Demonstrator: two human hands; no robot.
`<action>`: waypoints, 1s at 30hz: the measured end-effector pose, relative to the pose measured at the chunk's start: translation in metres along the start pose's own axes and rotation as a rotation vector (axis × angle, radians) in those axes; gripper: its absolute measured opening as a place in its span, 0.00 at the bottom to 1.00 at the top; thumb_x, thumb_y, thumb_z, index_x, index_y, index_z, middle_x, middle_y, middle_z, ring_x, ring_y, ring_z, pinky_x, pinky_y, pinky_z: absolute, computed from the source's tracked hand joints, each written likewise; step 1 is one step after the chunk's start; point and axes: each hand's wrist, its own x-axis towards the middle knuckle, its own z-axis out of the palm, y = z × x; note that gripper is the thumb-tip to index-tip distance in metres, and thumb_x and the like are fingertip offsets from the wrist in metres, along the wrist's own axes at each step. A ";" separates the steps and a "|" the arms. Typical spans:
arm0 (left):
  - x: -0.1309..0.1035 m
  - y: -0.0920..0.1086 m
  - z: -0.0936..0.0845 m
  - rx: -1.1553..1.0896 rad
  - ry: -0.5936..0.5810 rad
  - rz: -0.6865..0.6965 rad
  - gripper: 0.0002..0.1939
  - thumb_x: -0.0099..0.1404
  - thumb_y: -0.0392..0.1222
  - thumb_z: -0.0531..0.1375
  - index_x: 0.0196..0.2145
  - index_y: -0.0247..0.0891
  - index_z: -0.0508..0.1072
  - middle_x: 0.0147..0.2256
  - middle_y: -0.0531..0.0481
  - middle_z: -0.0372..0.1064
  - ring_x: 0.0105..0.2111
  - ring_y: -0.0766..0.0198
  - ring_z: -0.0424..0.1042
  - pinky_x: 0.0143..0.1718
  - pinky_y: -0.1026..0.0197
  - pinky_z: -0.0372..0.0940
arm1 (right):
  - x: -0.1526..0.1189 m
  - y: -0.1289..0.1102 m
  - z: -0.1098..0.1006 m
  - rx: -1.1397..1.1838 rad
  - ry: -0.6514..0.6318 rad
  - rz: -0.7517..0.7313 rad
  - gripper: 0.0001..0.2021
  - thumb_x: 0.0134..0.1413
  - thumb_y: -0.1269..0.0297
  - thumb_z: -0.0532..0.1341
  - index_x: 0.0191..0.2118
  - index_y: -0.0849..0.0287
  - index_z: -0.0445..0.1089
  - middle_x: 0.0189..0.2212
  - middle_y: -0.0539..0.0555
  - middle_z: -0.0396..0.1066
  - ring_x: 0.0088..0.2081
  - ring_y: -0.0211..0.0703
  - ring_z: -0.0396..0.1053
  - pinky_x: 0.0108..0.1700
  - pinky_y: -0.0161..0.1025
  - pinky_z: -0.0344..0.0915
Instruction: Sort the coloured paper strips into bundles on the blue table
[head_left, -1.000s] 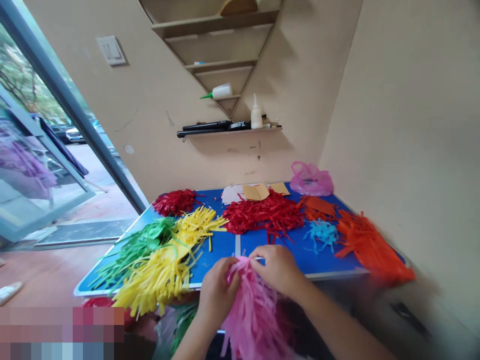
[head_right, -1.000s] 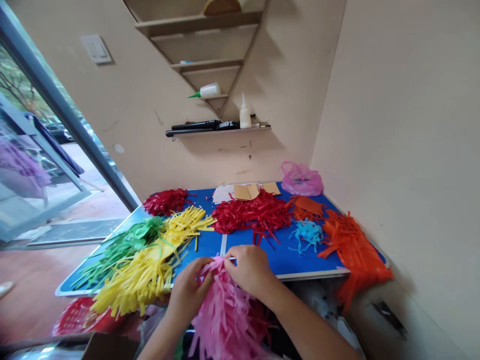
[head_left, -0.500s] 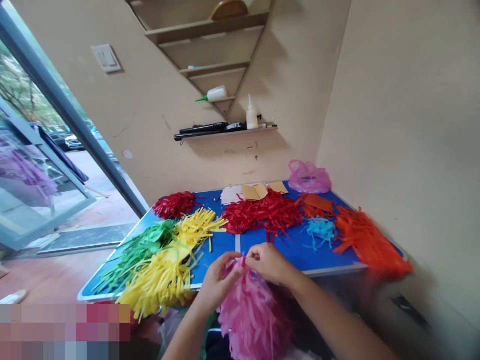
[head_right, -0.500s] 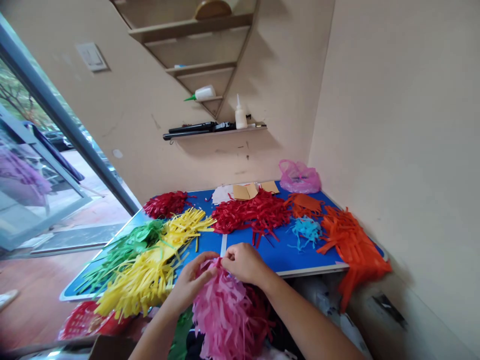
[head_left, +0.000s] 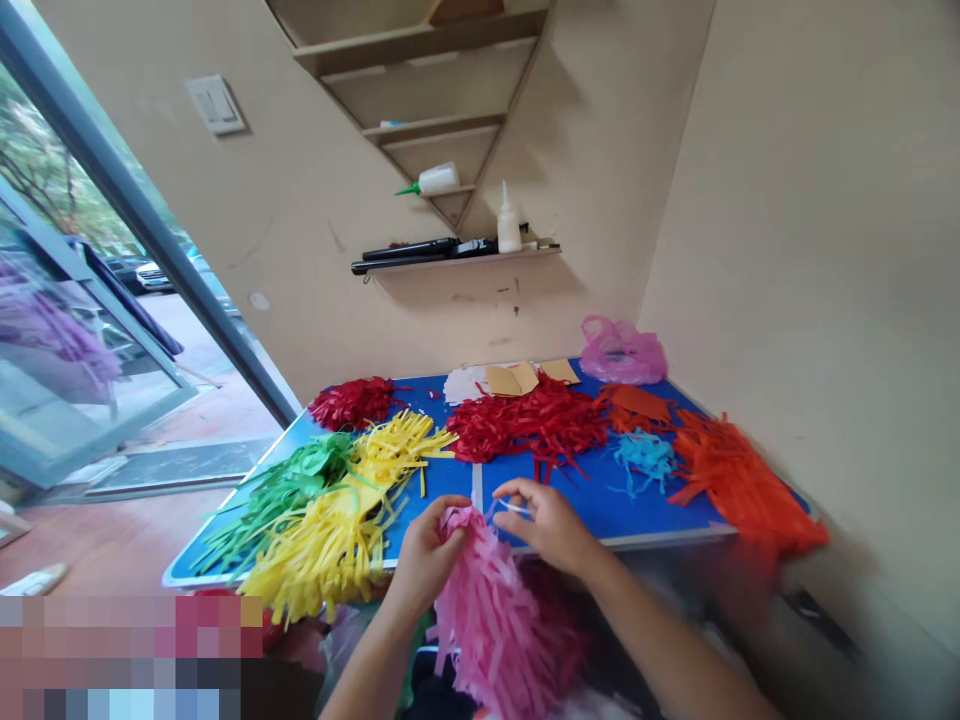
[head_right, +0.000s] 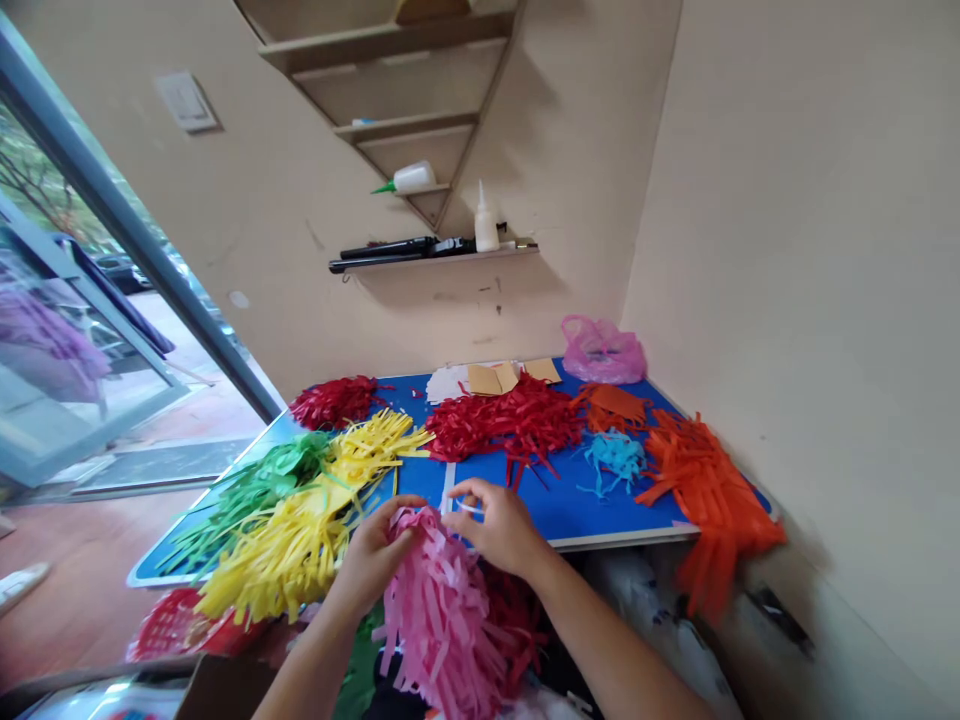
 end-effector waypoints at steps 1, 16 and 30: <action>0.000 0.000 0.001 0.019 0.001 0.004 0.14 0.58 0.43 0.57 0.41 0.37 0.74 0.33 0.50 0.76 0.33 0.60 0.73 0.36 0.61 0.66 | -0.004 -0.003 0.003 -0.034 -0.013 -0.018 0.13 0.51 0.57 0.64 0.42 0.56 0.74 0.30 0.49 0.72 0.33 0.41 0.71 0.37 0.35 0.64; 0.016 0.010 -0.018 0.061 -0.388 0.009 0.16 0.58 0.49 0.60 0.38 0.35 0.79 0.37 0.46 0.79 0.38 0.56 0.75 0.40 0.61 0.67 | 0.009 -0.022 0.009 -0.549 -0.259 0.041 0.09 0.50 0.64 0.59 0.33 0.53 0.79 0.31 0.49 0.80 0.33 0.39 0.75 0.29 0.31 0.58; 0.016 0.021 -0.013 0.403 -0.373 0.152 0.16 0.57 0.36 0.54 0.38 0.40 0.80 0.36 0.46 0.78 0.38 0.58 0.74 0.41 0.61 0.63 | 0.010 -0.039 0.000 -0.565 -0.257 -0.006 0.09 0.52 0.62 0.61 0.33 0.53 0.79 0.32 0.50 0.80 0.36 0.42 0.74 0.33 0.34 0.59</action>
